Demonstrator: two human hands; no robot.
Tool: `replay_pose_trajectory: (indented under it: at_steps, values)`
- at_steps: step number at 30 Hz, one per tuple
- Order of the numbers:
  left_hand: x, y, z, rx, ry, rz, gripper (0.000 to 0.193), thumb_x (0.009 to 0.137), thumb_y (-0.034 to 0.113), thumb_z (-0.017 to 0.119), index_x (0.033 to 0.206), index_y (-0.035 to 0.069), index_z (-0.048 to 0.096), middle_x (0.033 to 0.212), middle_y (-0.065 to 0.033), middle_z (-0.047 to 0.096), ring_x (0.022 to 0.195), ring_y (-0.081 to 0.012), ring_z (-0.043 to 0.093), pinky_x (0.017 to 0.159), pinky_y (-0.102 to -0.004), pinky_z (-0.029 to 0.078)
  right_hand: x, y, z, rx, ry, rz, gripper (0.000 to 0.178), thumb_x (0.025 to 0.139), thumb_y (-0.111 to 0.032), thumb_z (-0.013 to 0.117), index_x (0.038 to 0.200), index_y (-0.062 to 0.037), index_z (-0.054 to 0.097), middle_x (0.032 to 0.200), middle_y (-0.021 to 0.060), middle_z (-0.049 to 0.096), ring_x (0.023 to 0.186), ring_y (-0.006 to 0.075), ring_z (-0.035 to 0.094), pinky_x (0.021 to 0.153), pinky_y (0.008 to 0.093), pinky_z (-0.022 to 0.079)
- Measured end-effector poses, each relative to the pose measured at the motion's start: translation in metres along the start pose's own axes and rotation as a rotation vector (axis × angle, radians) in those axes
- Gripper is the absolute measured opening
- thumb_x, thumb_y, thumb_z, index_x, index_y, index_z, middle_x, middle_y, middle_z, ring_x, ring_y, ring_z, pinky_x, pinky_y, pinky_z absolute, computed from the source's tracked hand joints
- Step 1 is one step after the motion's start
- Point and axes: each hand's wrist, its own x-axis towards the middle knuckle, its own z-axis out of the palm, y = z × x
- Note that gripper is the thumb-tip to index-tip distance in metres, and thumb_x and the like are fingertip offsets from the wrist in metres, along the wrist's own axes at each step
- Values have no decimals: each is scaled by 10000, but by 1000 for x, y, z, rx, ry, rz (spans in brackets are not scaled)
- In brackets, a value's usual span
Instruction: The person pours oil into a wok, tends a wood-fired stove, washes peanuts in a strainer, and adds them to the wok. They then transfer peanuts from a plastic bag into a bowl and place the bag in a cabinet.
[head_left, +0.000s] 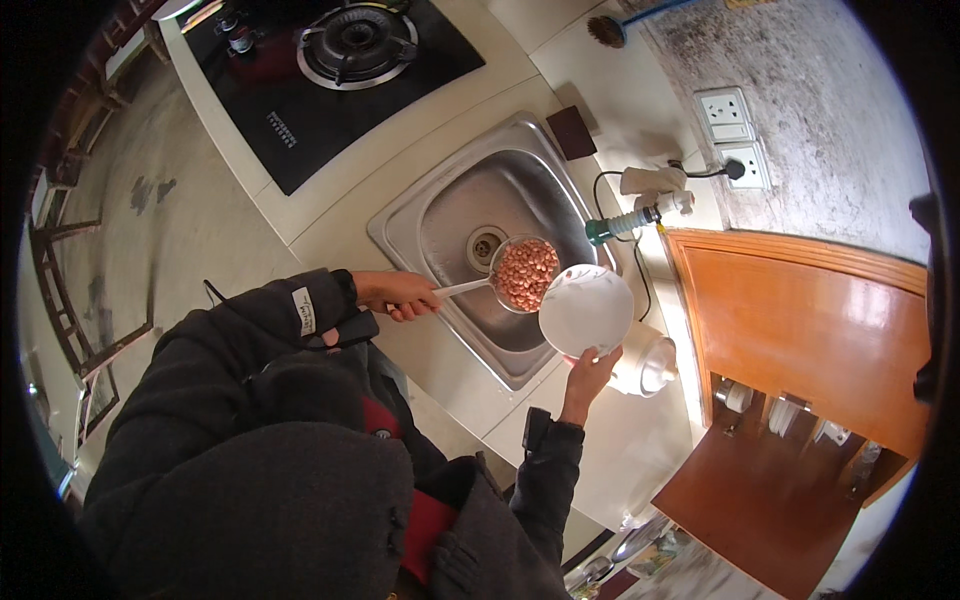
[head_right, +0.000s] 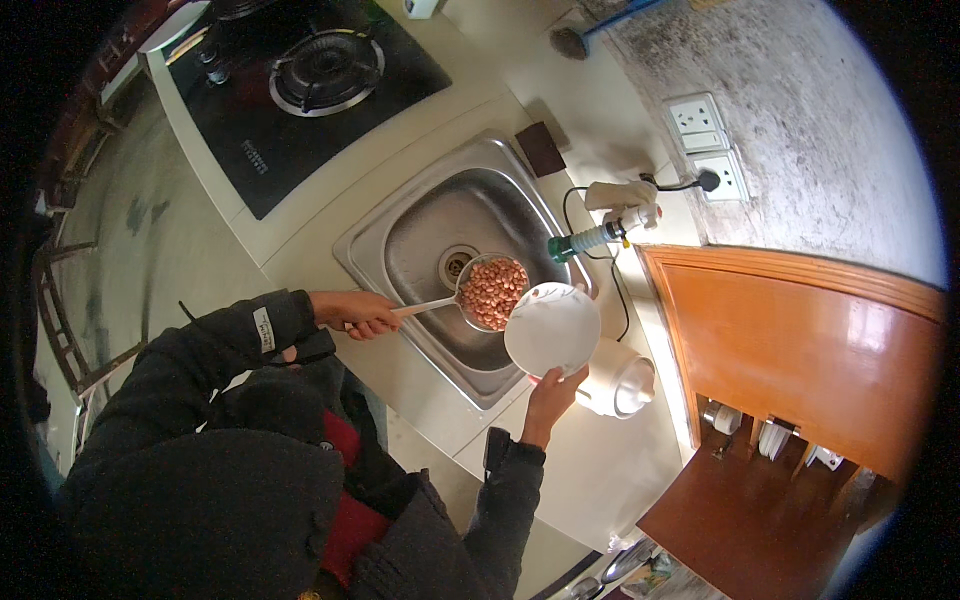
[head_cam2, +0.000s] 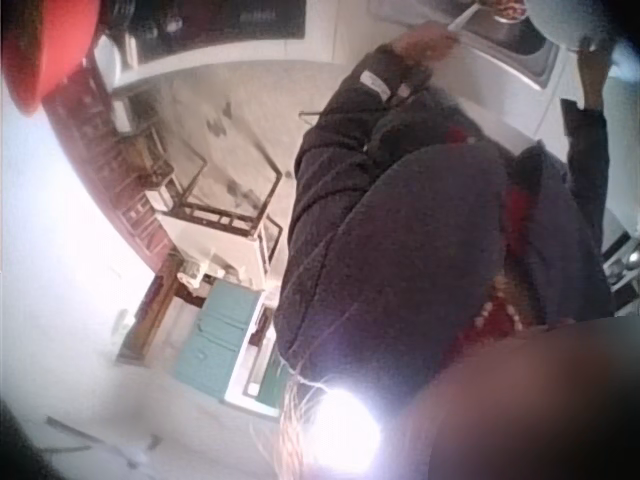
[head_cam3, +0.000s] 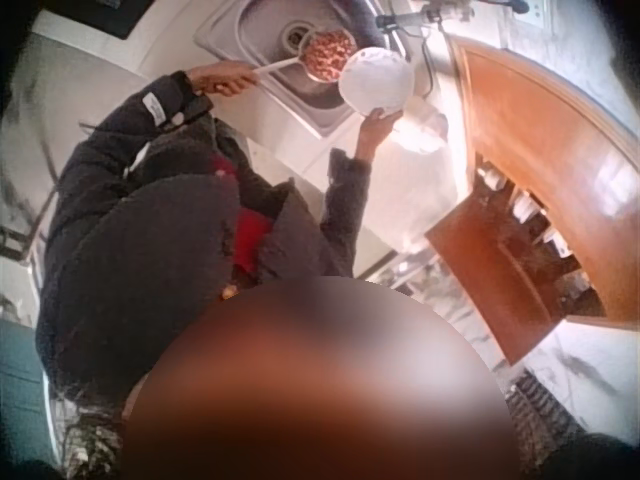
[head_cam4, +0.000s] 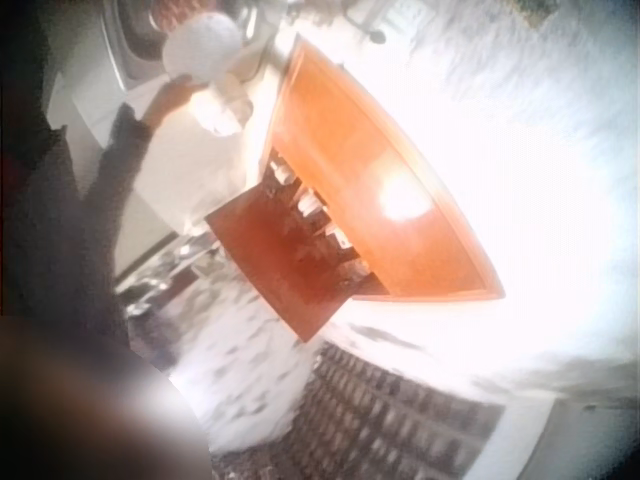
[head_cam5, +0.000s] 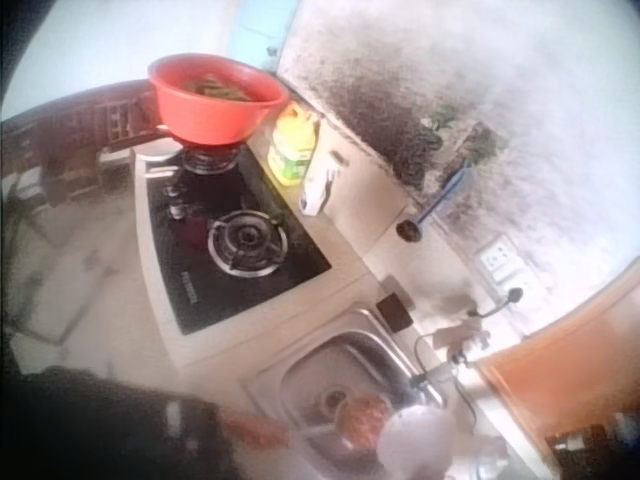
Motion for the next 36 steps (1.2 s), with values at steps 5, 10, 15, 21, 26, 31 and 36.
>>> replay_pose_trajectory:
  at_steps: [5, 10, 15, 21, 26, 31, 36]
  values:
    - [-6, 2, 0, 19, -3, -1, 201, 987, 250, 499, 992, 50, 501, 622, 86, 319, 444, -10, 280, 345, -177, 224, -55, 50, -29, 745, -33, 339, 537, 890, -31, 453, 1403, -33, 297, 1324, 177, 447, 1073, 320, 582, 725, 400, 602]
    - [-21, 3, 1, 90, 36, -12, 209, 990, 258, 494, 988, 49, 504, 622, 85, 339, 424, -7, 290, 333, -176, 234, -126, 114, -49, 920, 68, 510, 534, 898, -52, 483, 1406, -60, 320, 1312, 164, 475, 1045, 312, 598, 796, 391, 567]
    - [-26, 6, 5, 58, 39, 26, 202, 1001, 260, 487, 987, 59, 504, 607, 89, 342, 410, -4, 292, 327, -175, 238, -158, 175, -39, 1016, 149, 597, 502, 909, -74, 506, 1388, -75, 354, 1270, 146, 517, 986, 286, 623, 789, 357, 559]
    - [-43, 37, 14, 57, 46, 110, 208, 1007, 289, 485, 989, 82, 497, 582, 89, 325, 395, 5, 279, 316, -165, 250, -150, 237, -21, 1102, 167, 630, 436, 927, -73, 510, 1348, -41, 400, 1190, 148, 579, 938, 279, 650, 790, 337, 570]
    - [-64, 59, 21, 125, 178, 159, 202, 980, 267, 495, 983, 66, 470, 566, 88, 292, 377, -8, 247, 319, -191, 208, -143, 251, -39, 618, 164, 832, 411, 930, -229, 606, 1212, 36, 469, 1026, 176, 613, 675, 270, 667, 562, 346, 583]
    - [-73, 61, 17, 133, 257, 167, 217, 1005, 292, 489, 975, 78, 469, 566, 82, 329, 375, -3, 292, 309, -171, 268, -108, 167, -68, 108, 140, 343, 296, 924, -225, 623, 1119, -4, 592, 938, 78, 653, 746, 175, 652, 599, 282, 539]
    - [-79, 53, 13, 85, 264, 168, 238, 998, 304, 500, 992, 67, 477, 564, 82, 339, 373, -10, 303, 308, -178, 271, -23, 31, 22, 373, -487, -138, 192, 947, -143, 574, 1072, -37, 674, 1042, 73, 702, 902, 212, 679, 796, 289, 518]
